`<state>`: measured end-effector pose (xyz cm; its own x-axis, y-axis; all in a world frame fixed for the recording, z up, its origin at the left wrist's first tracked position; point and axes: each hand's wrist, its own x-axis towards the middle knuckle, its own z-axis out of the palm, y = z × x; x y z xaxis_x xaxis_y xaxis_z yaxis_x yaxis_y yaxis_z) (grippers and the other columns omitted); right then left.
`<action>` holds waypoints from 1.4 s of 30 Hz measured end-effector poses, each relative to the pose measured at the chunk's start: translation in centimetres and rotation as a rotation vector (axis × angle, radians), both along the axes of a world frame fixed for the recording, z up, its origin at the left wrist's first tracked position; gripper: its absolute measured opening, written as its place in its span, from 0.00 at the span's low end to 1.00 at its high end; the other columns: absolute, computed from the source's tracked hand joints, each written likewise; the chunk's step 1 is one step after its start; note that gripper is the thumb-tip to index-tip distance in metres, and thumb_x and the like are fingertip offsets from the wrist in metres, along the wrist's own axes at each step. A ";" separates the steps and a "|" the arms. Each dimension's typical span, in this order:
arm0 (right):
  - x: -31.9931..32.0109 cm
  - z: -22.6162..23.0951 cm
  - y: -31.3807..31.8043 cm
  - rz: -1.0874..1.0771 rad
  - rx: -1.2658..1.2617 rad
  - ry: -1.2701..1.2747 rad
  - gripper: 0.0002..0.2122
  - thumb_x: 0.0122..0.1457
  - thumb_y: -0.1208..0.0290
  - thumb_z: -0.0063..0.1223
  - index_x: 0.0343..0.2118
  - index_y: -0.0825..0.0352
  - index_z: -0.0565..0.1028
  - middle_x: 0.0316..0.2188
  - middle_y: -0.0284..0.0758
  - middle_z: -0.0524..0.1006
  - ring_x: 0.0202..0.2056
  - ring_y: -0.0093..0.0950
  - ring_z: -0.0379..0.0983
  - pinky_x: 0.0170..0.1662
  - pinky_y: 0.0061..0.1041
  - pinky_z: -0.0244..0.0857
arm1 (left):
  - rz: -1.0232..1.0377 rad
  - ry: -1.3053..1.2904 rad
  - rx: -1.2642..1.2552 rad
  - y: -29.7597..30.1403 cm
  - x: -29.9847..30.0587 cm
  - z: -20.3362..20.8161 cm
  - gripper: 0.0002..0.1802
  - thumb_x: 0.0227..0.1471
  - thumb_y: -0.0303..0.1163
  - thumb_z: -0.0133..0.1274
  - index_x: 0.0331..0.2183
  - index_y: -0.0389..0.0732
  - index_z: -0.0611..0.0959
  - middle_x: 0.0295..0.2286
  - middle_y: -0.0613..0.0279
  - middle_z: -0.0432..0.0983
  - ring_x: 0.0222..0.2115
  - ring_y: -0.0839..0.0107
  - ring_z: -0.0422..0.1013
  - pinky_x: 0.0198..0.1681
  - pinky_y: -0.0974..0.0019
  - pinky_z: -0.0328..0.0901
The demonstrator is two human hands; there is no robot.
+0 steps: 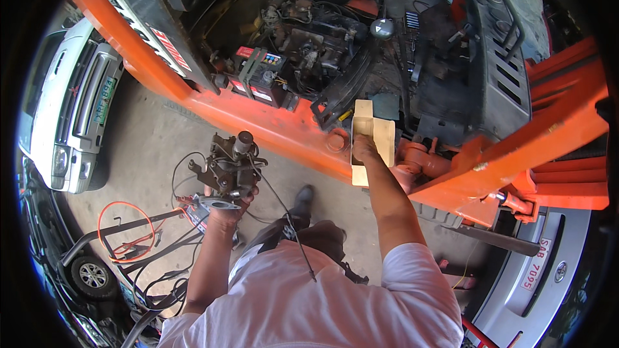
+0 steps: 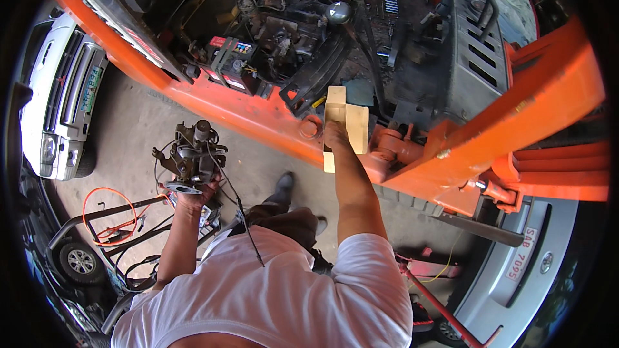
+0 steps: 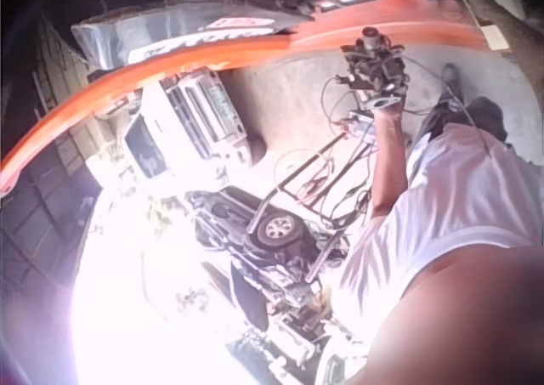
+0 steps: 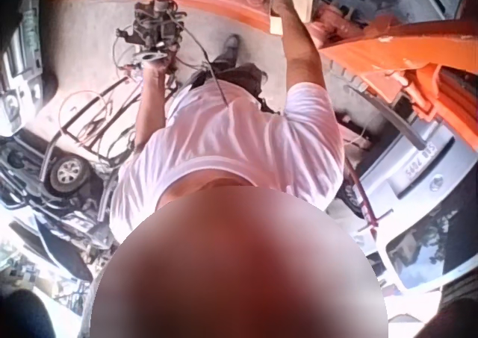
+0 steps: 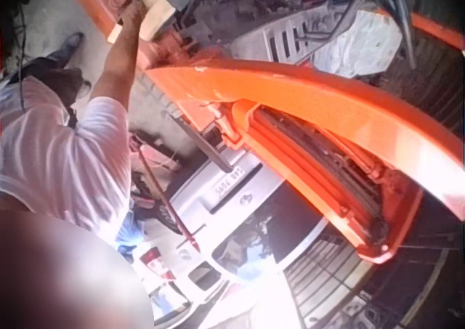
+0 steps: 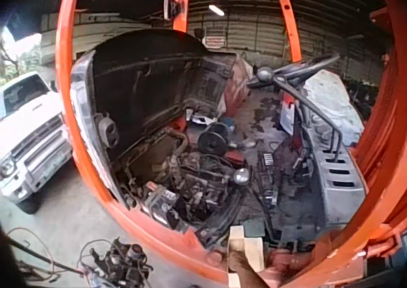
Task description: The person removes a carburetor from a forklift engine, inspects it, and uses a wrench to tighten bolts. They repeatedly handle the carburetor and engine components while working in a garage.
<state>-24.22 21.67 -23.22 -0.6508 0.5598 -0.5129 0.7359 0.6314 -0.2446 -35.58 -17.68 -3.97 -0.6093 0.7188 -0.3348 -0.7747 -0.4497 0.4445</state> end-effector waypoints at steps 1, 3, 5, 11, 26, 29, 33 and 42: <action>-0.4 -0.4 0.0 -0.003 0.002 0.020 0.13 0.58 0.74 0.50 0.44 0.68 0.80 0.47 0.51 0.78 0.52 0.45 0.75 0.54 0.40 0.70 | 0.039 -0.053 -0.055 0.0 -0.4 -0.2 0.36 0.53 0.59 0.50 0.51 0.38 0.77 0.35 0.45 0.80 0.29 0.51 0.78 0.22 0.63 0.74; -0.5 -0.8 0.0 -0.023 0.005 0.025 0.13 0.59 0.75 0.49 0.45 0.67 0.80 0.48 0.51 0.77 0.52 0.46 0.75 0.54 0.39 0.70 | 0.055 -0.123 -0.053 0.0 -1.0 -0.5 0.36 0.52 0.58 0.52 0.51 0.38 0.76 0.37 0.45 0.80 0.31 0.50 0.78 0.24 0.62 0.76; 0.2 -0.2 0.2 -0.055 -0.004 0.118 0.15 0.59 0.75 0.48 0.48 0.67 0.78 0.48 0.50 0.78 0.51 0.46 0.75 0.55 0.37 0.69 | 0.031 -0.116 -0.075 0.2 -1.6 -0.8 0.36 0.53 0.57 0.52 0.52 0.38 0.76 0.38 0.45 0.80 0.31 0.50 0.78 0.25 0.60 0.76; 5.3 9.5 -2.0 -0.237 -0.106 0.416 0.17 0.59 0.70 0.54 0.52 0.65 0.75 0.41 0.45 0.81 0.44 0.41 0.78 0.49 0.35 0.70 | -0.171 -0.066 0.039 2.9 -2.6 -1.2 0.40 0.53 0.62 0.47 0.52 0.36 0.76 0.38 0.43 0.79 0.31 0.52 0.78 0.25 0.63 0.76; 8.0 31.3 -17.0 -0.184 -0.291 1.439 0.22 0.64 0.67 0.53 0.59 0.68 0.68 0.47 0.40 0.74 0.38 0.24 0.72 0.43 0.24 0.68 | -0.592 -0.149 0.283 15.0 1.6 1.9 0.47 0.54 0.73 0.36 0.52 0.38 0.77 0.38 0.48 0.81 0.31 0.59 0.79 0.27 0.67 0.77; 10.2 31.3 -16.1 -0.355 -0.295 1.549 0.21 0.72 0.59 0.40 0.45 0.75 0.76 0.34 0.35 0.77 0.36 0.21 0.72 0.43 0.23 0.68 | -0.670 -0.102 0.347 15.3 3.5 2.4 0.50 0.52 0.75 0.37 0.53 0.37 0.76 0.38 0.45 0.79 0.33 0.59 0.79 0.29 0.67 0.77; 13.2 30.8 -15.7 -0.592 -0.320 1.460 0.23 0.71 0.53 0.38 0.44 0.71 0.76 0.39 0.36 0.78 0.39 0.22 0.72 0.45 0.24 0.67 | -0.707 -0.082 0.381 14.7 6.6 2.9 0.52 0.50 0.77 0.40 0.54 0.38 0.74 0.40 0.44 0.78 0.34 0.60 0.79 0.30 0.67 0.76; 15.2 30.4 -18.1 -0.644 -0.895 1.434 0.41 0.66 0.33 0.24 0.60 0.72 0.64 0.58 0.43 0.68 0.59 0.35 0.62 0.61 0.38 0.55 | -0.785 -0.086 0.354 12.3 13.1 3.7 0.52 0.49 0.79 0.38 0.54 0.41 0.75 0.39 0.47 0.79 0.33 0.58 0.78 0.31 0.63 0.76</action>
